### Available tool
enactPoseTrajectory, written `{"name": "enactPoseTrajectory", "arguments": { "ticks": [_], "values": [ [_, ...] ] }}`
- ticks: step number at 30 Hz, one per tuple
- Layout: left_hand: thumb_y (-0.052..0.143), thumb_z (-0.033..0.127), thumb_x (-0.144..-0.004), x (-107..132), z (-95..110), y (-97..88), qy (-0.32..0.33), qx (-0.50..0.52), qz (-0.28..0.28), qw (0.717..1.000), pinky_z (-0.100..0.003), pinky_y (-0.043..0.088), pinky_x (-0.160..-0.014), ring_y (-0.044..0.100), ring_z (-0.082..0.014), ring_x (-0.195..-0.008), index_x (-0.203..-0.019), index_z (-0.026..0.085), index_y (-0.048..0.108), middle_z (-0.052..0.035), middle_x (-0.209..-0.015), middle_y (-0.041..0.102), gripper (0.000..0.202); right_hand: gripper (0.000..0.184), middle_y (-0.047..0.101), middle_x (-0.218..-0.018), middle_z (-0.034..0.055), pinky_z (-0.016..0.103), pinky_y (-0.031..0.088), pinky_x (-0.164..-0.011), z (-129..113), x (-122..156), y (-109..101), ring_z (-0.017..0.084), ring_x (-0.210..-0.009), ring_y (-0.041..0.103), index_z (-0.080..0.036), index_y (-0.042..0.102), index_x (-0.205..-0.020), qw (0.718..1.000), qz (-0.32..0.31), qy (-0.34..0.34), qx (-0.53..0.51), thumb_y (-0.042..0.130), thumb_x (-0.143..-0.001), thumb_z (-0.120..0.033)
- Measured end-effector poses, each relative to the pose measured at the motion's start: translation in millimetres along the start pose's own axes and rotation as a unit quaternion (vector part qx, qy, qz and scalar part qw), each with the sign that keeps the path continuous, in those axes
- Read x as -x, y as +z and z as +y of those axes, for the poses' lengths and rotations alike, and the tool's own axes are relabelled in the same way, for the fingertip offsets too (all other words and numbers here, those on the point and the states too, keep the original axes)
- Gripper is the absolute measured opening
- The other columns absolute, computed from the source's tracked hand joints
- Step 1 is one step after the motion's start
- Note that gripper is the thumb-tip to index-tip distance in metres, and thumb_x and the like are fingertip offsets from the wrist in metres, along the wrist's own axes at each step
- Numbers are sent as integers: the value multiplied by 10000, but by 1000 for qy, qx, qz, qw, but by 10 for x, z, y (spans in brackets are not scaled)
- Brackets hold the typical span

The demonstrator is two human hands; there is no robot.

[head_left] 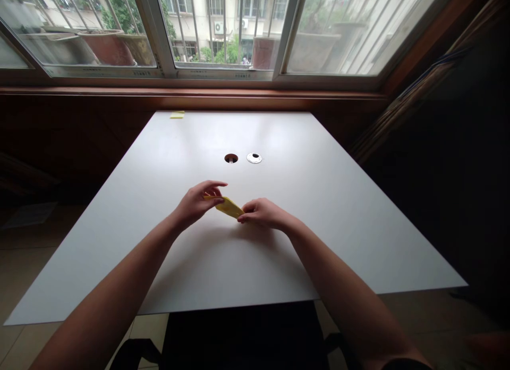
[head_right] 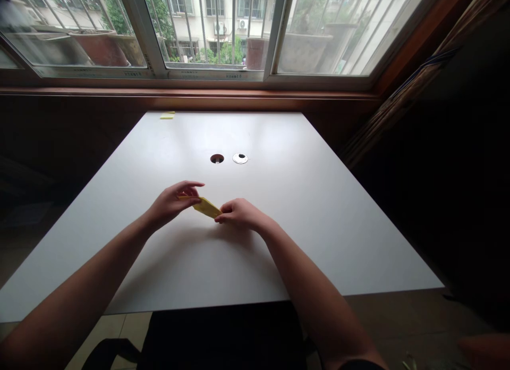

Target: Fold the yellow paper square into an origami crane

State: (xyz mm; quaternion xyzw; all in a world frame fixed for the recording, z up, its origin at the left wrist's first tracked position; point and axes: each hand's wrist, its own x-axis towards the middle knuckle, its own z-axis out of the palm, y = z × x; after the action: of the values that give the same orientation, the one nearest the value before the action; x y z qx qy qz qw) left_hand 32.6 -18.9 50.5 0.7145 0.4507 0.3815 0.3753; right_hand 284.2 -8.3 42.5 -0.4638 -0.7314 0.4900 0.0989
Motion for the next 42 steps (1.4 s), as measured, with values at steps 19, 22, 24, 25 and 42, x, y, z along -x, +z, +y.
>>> {"name": "enactPoseTrajectory", "arguments": {
  "ticks": [19, 22, 24, 25, 42],
  "values": [
    [801, 436, -747, -337, -280, 486, -106, 294, 44, 949, -280, 378, -692, 549, -157, -737, -929, 140, 762, -59, -843, 709, 350, 411, 716, -765, 41, 257, 355, -622, 28, -220, 22, 138, -666, 550, -154, 785, -838, 974, 88, -21, -209, 741, -726, -547],
    [813, 426, -723, -348, -340, 484, -113, 294, 60, 947, -279, 360, -659, 508, -135, -669, -836, 137, 762, -34, -741, 675, 315, 419, 703, -750, 33, 255, 333, -597, 13, -218, 20, 124, -633, 514, -161, 793, -849, 984, 83, -12, -159, 711, -746, -560],
    [828, 392, -702, -351, -392, 485, -116, 298, 86, 944, -273, 351, -639, 475, -120, -637, -773, 137, 749, -13, -674, 630, 276, 416, 686, -712, 27, 254, 310, -570, 13, -215, 6, 109, -596, 478, -159, 793, -831, 987, 62, -5, -147, 712, -746, -558],
    [833, 373, -694, -352, -413, 485, -117, 304, 100, 940, -270, 348, -630, 460, -114, -625, -745, 138, 739, -4, -643, 602, 259, 414, 676, -688, 25, 254, 300, -558, 14, -213, -3, 103, -579, 462, -155, 791, -814, 988, 49, -2, -147, 718, -742, -556],
    [789, 415, -758, -294, -354, 498, -98, 308, 113, 940, -260, 337, -605, 427, -108, -612, -621, 142, 641, 11, -594, 491, 340, 397, 661, -612, 36, 257, 304, -522, 12, -194, 24, 96, -527, 447, -149, 791, -741, 985, 42, 22, -167, 742, -730, -543]
  ]
}}
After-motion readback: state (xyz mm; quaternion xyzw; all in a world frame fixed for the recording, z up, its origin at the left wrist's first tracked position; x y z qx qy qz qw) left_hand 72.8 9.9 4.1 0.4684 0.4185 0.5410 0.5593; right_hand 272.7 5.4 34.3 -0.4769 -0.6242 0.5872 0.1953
